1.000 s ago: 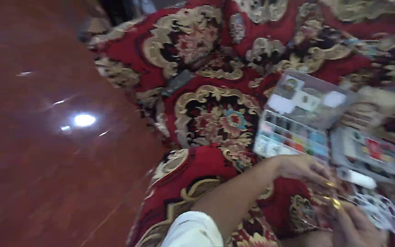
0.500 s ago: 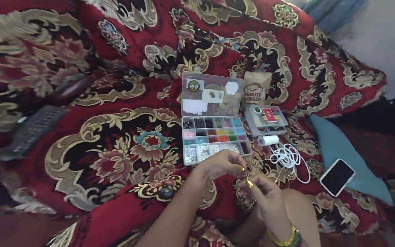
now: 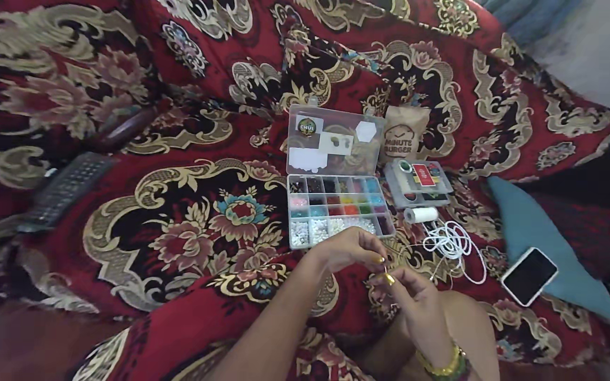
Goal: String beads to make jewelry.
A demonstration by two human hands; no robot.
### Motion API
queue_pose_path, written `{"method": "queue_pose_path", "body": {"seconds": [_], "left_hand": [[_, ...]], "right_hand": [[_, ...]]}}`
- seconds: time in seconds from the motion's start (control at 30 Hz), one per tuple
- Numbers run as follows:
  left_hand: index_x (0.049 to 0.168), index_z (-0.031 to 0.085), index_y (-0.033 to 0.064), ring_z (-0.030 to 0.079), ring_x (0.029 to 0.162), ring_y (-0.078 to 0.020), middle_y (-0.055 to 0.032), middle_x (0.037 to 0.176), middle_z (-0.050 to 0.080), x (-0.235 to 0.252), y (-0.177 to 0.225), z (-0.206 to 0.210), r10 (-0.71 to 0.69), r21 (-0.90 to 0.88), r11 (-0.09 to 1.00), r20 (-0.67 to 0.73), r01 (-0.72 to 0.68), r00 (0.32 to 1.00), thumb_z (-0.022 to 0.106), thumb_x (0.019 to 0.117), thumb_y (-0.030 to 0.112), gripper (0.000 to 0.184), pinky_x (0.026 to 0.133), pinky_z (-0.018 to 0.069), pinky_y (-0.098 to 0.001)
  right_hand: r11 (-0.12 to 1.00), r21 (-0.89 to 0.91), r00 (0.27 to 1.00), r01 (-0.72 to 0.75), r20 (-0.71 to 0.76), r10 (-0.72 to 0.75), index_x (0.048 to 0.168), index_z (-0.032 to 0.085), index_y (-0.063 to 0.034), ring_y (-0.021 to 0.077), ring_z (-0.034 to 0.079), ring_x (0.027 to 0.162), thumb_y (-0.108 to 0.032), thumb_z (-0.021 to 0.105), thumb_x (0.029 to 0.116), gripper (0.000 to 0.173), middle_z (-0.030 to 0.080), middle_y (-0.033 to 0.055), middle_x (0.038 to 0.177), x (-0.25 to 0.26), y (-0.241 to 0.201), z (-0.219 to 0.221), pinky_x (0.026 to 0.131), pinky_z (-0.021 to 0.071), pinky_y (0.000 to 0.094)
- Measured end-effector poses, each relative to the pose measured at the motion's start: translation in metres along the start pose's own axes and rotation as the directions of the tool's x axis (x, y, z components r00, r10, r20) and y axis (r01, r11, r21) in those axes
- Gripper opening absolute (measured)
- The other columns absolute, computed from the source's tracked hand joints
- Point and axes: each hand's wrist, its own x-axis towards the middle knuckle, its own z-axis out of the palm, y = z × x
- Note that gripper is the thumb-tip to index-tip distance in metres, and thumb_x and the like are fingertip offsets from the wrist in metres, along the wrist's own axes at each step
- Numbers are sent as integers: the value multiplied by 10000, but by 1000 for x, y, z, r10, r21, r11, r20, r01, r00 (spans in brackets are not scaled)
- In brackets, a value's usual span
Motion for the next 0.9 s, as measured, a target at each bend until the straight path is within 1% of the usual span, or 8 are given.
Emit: {"method": "queue_pose_path", "body": {"seconds": [0.37, 0.5, 0.63, 0.77, 0.9], "left_hand": [[866, 707, 120, 699, 752, -37, 69, 798, 728, 0, 1, 0, -15, 6, 1000, -4, 15, 1000, 600, 910, -37, 195, 771, 594, -237], [859, 711, 120, 689, 742, -26, 77, 786, 723, -1, 3, 0, -17, 21, 1000, 6, 17, 1000, 616, 890, -43, 191, 757, 585, -224], [856, 722, 126, 668, 736, -4, 92, 779, 715, 0, 1, -1, -1, 58, 998, 32, 0, 1000, 644, 868, -32, 177, 734, 563, -205], [860, 724, 114, 663, 738, 7, 99, 783, 713, -1, 2, 0, 21, 110, 994, 24, -23, 999, 650, 857, -30, 161, 727, 557, -198], [876, 736, 102, 675, 779, -1, 94, 824, 725, -2, 4, -1, 25, 129, 991, 4, -25, 1000, 628, 911, -5, 156, 772, 565, -211]], "right_hand": [[999, -9, 999, -39, 7, 39, 924, 703, -35, 69, 711, 660, -55, 552, 982, 164, 775, 38, 884, 1, -2, -1, 571, 591, 211], [999, -13, 999, -41, 22, 41, 926, 702, -33, 68, 708, 657, -64, 550, 990, 167, 773, 37, 874, 2, -3, -1, 575, 591, 210], [997, -8, 997, -71, 23, 71, 910, 691, -38, 61, 701, 641, -52, 539, 988, 172, 769, 26, 851, 2, -5, -2, 575, 591, 206], [997, -1, 997, -79, 24, 79, 927, 700, -34, 68, 706, 647, -67, 547, 996, 172, 768, 32, 855, 3, -3, -3, 579, 598, 214], [998, 5, 998, -61, 18, 61, 949, 698, -22, 73, 710, 652, -65, 538, 1006, 175, 772, 40, 883, 4, -1, -3, 584, 602, 216]]}}
